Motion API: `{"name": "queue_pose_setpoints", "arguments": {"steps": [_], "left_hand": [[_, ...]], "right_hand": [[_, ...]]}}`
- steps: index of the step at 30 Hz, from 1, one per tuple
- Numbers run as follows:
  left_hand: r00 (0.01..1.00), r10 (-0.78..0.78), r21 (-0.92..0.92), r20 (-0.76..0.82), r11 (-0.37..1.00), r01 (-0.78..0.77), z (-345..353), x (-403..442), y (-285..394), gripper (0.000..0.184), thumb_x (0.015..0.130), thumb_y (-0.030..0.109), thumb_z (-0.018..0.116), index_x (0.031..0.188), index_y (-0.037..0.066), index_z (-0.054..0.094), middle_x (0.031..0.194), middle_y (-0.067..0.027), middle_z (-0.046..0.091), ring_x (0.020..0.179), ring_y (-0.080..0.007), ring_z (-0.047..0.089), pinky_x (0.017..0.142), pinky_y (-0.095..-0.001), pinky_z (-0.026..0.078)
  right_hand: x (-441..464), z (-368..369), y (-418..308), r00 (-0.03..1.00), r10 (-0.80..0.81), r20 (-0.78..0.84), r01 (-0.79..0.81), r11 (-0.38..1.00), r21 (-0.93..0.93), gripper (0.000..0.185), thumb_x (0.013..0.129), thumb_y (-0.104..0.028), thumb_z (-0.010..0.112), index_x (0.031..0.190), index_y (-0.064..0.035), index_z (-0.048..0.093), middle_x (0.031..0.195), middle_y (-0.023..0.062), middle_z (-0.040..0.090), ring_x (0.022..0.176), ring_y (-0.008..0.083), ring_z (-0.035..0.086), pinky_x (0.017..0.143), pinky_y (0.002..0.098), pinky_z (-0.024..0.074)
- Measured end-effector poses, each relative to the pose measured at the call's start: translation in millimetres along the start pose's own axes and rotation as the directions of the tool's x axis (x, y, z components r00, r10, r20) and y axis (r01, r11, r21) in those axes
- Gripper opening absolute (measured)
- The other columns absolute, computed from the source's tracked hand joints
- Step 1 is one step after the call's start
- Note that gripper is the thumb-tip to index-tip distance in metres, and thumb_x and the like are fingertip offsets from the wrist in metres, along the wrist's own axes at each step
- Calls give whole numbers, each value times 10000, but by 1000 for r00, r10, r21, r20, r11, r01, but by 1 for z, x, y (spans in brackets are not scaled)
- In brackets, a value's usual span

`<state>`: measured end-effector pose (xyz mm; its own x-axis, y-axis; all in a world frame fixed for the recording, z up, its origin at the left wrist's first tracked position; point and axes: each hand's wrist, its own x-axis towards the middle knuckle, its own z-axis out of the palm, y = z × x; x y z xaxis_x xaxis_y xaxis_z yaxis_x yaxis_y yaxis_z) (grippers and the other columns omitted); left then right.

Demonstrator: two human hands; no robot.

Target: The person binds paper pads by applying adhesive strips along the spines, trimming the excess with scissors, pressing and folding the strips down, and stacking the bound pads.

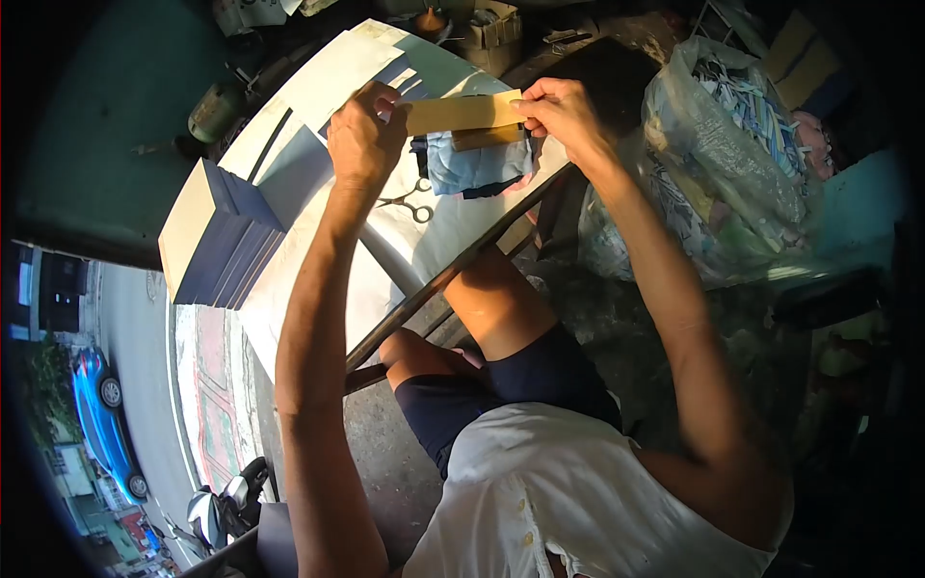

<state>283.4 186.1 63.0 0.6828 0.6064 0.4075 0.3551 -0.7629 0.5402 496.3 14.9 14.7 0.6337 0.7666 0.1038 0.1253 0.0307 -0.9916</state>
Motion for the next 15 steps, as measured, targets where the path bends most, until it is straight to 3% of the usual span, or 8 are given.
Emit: {"name": "queue_pose_setpoints", "arguments": {"steps": [2,4,6,8,9,10,13,15], "left_hand": [[915,259,434,-310,894,-107,13,-4,14,98,889,187,752,946,122,798,958,-65,741,864,-272,702,775,-393,556],[907,291,340,-304,923,-183,30,-13,22,64,878,185,755,884,152,809,1051,-33,722,964,-288,653,857,-400,543],[917,378,277,-132,902,-332,44,-25,33,211,897,287,767,1039,138,814,1267,-90,671,1190,-337,582,1000,-452,493],[904,423,363,-65,854,-373,61,-36,50,549,908,503,745,1288,107,733,1513,-195,484,1410,-418,399,1132,-562,363],[944,321,357,73,876,-325,69,-39,51,890,860,727,679,1464,80,590,1634,-267,277,1528,-471,198,1180,-691,201],[944,322,358,75,874,-327,77,-41,51,890,860,727,679,1464,80,590,1634,-267,277,1528,-471,198,1180,-691,201],[958,261,285,118,916,-284,93,-43,48,1071,779,840,660,1526,86,516,1689,-256,160,1577,-470,65,1136,-812,87],[965,234,298,116,919,-259,97,-45,47,1050,782,835,663,1532,116,516,1688,-258,162,1578,-466,65,1131,-815,93]], "right_hand": [[8,4,10,994,71,-77,-76,995,-58,138,869,-126,774,920,-8,723,767,29,692,619,79,594,568,240,495],[6,3,13,994,62,-92,-65,997,-39,129,858,-119,766,907,-8,724,758,26,685,611,80,591,551,244,489],[1,3,16,996,53,-78,-50,998,43,114,856,-108,752,897,-6,722,751,27,681,613,71,587,555,240,489],[-6,3,13,994,49,-95,-44,998,54,108,853,-106,746,888,-7,720,743,25,674,614,67,583,554,232,484],[-8,2,12,996,49,-75,-44,997,68,109,859,-112,745,888,-9,721,743,23,673,617,68,583,554,229,481],[-9,1,11,997,46,-55,-41,996,83,110,865,-117,744,887,-12,722,742,21,672,620,69,583,554,226,479],[-10,-2,16,998,44,-43,-38,992,122,128,857,-115,748,879,8,716,735,32,680,600,75,585,542,232,476],[-11,-3,15,997,54,-46,-45,984,171,137,835,-99,742,869,29,707,725,46,687,579,83,585,531,245,478]]}}
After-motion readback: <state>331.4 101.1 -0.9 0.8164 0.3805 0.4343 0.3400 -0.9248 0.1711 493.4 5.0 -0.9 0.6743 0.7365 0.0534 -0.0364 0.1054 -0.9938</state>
